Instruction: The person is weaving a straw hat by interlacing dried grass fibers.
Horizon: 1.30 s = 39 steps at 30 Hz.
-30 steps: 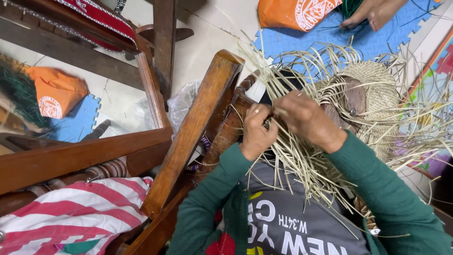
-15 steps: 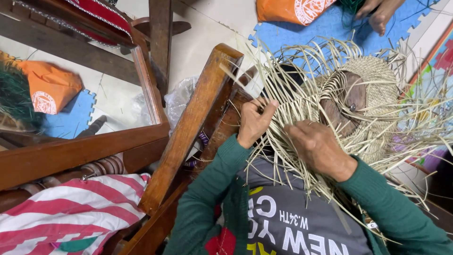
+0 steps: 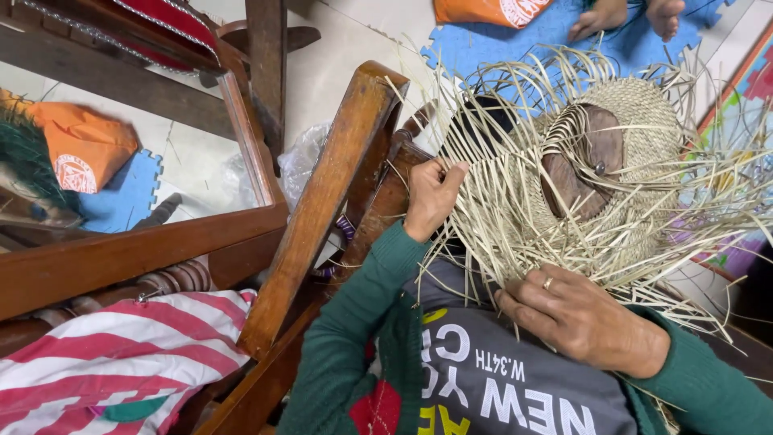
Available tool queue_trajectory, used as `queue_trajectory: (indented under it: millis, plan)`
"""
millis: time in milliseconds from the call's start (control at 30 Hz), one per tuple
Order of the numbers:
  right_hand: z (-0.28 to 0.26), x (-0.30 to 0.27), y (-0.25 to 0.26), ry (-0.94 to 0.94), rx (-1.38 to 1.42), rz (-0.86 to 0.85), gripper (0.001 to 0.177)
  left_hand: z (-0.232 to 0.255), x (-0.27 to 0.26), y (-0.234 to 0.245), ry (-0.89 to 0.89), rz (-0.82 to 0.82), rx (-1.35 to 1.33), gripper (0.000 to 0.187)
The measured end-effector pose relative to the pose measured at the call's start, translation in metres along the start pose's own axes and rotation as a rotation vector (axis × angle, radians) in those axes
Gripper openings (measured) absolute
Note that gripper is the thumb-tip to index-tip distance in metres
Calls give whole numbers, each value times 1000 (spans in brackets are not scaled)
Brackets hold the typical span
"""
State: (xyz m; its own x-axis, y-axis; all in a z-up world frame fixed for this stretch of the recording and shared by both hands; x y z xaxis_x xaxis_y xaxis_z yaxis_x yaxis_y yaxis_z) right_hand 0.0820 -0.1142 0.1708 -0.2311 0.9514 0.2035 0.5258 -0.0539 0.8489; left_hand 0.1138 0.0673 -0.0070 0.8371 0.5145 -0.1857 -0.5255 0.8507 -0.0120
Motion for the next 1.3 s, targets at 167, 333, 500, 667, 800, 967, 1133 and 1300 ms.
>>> queue_trajectory:
  millis: [167,333,500,667,800,967,1133,1300]
  plan:
    - [22,-15,-32,-73,221,-296,52,52,-28,24,-199,183,374,22]
    - [49,-16,-17,-277,53,-33,62,125,-72,-28,-467,-262,316,31]
    - [51,0,11,-362,-99,167,22,66,-101,-71,-350,-543,353,47]
    - [52,4,15,-398,-238,176,9,108,-94,-70,-556,-429,311,14]
    - [61,-10,-8,-416,-303,123,9,103,-96,-75,-656,-473,534,11]
    - [66,-11,-32,-416,-258,72,24,95,-91,-64,-625,-321,578,8]
    - [75,-14,-36,-395,-21,442,18,86,-76,-42,-419,-136,196,10]
    - [82,-7,-21,-376,182,640,17,83,-73,-38,-394,-63,37,9]
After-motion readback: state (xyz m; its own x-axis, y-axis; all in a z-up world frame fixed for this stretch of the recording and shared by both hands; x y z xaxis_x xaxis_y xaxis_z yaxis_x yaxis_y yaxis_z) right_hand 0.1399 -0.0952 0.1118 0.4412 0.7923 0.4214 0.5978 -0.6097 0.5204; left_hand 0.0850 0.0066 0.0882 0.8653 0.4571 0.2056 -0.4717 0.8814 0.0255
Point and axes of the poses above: each hand's wrist, its own x-axis towards the middle knuckle, its own y-axis out of the back of the hand, z = x × y, the point moved 10 cm from there along x, towards the middle knuckle, and after that the axes turned 8 degrees about -z, right-handed, at the moved point
